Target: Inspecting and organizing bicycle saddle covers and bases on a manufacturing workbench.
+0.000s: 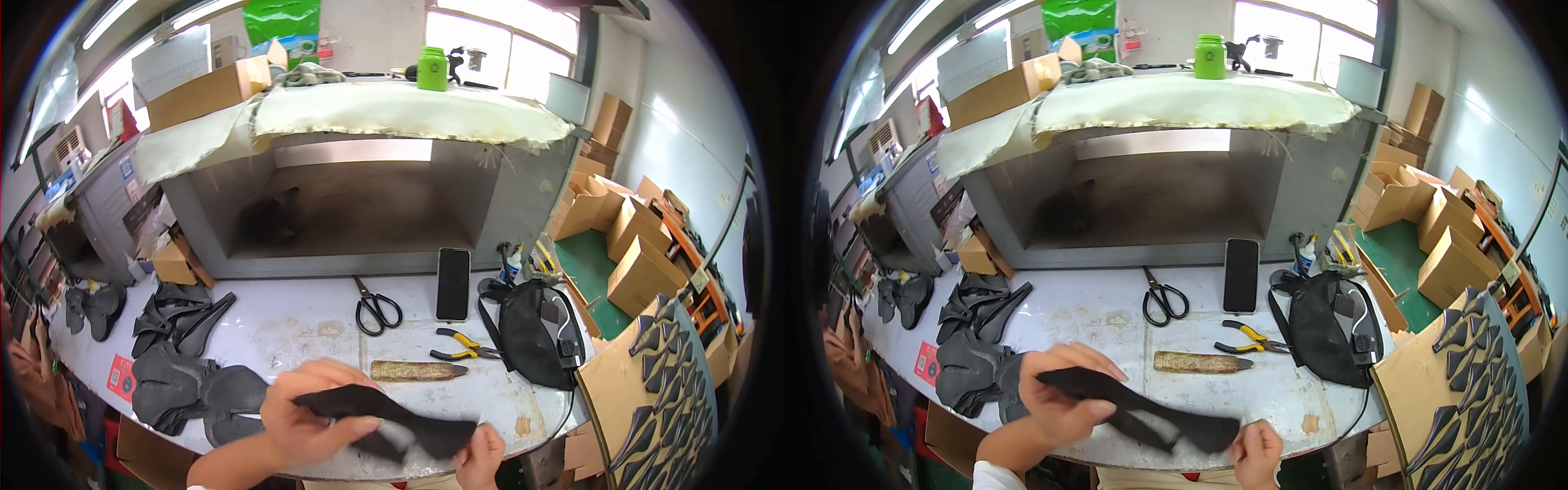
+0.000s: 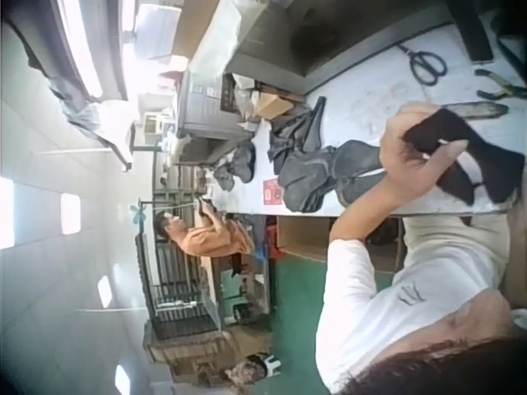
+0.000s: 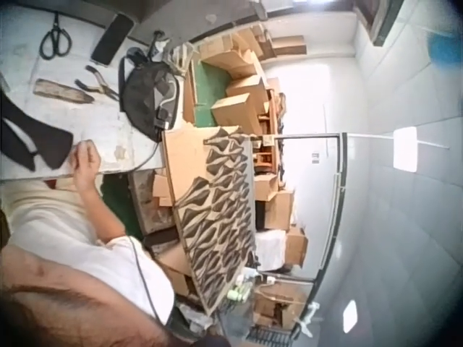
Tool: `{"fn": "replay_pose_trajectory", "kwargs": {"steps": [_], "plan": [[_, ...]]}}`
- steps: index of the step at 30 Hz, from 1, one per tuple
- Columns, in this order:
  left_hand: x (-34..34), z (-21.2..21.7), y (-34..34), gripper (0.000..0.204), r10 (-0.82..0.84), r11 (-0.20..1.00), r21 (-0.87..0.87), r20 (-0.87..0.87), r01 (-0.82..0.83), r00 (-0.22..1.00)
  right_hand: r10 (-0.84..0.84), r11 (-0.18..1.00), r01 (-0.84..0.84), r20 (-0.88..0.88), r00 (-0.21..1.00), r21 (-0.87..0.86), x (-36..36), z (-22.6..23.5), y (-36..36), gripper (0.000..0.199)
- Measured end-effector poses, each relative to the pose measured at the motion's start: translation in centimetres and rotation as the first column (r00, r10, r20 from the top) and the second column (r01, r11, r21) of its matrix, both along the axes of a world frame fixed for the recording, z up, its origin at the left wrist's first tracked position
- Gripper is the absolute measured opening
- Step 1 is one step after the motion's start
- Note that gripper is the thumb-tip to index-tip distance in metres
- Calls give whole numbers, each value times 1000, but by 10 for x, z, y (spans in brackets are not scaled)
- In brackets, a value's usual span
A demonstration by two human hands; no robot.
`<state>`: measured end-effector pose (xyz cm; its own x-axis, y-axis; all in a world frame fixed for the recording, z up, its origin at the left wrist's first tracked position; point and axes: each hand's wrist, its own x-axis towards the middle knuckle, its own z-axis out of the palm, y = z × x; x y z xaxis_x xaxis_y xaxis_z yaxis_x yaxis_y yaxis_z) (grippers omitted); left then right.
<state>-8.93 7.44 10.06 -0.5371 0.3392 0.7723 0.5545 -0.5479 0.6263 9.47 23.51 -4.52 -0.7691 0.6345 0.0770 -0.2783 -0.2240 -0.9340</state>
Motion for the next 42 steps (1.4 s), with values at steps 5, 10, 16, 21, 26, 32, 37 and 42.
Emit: {"fn": "replay_pose_trajectory", "kwargs": {"steps": [5, 10, 16, 21, 26, 32, 37, 42], "plan": [[41, -14, -41, 24, 17, 600, -644, 604, 475, 797, 2, 974, 23, -108, 994, 226, -27, 62, -24, 28], [66, -57, -54, 24, 60, 554, -592, 729, 585, 682, 508, 668, -613, 344, 790, 422, -41, 83, -27, 32], [75, -62, -57, 14, 39, 521, -663, 648, 537, 761, 737, 561, -825, 410, 537, 71, -33, 78, -15, 28], [83, -54, -61, 13, 39, 584, -613, 676, 532, 736, 888, 452, -777, 136, 440, -437, -35, 53, -24, 25], [90, -61, -56, 14, 84, 773, -397, 837, 494, 541, 659, 646, -526, 56, 750, -553, -31, 39, -48, 28], [88, -81, -59, 15, -17, 851, -246, 870, 463, 494, 436, 753, -503, 249, 865, 425, -21, 72, -41, 28], [90, -85, -58, 18, -57, 860, -127, 939, 494, 340, 653, 756, -608, 210, 728, -244, -23, 46, -48, 19], [78, -107, -58, 20, -249, 809, 207, 968, 550, 2, 401, 870, -443, 213, 891, 218, -22, 39, -52, 27]]}}
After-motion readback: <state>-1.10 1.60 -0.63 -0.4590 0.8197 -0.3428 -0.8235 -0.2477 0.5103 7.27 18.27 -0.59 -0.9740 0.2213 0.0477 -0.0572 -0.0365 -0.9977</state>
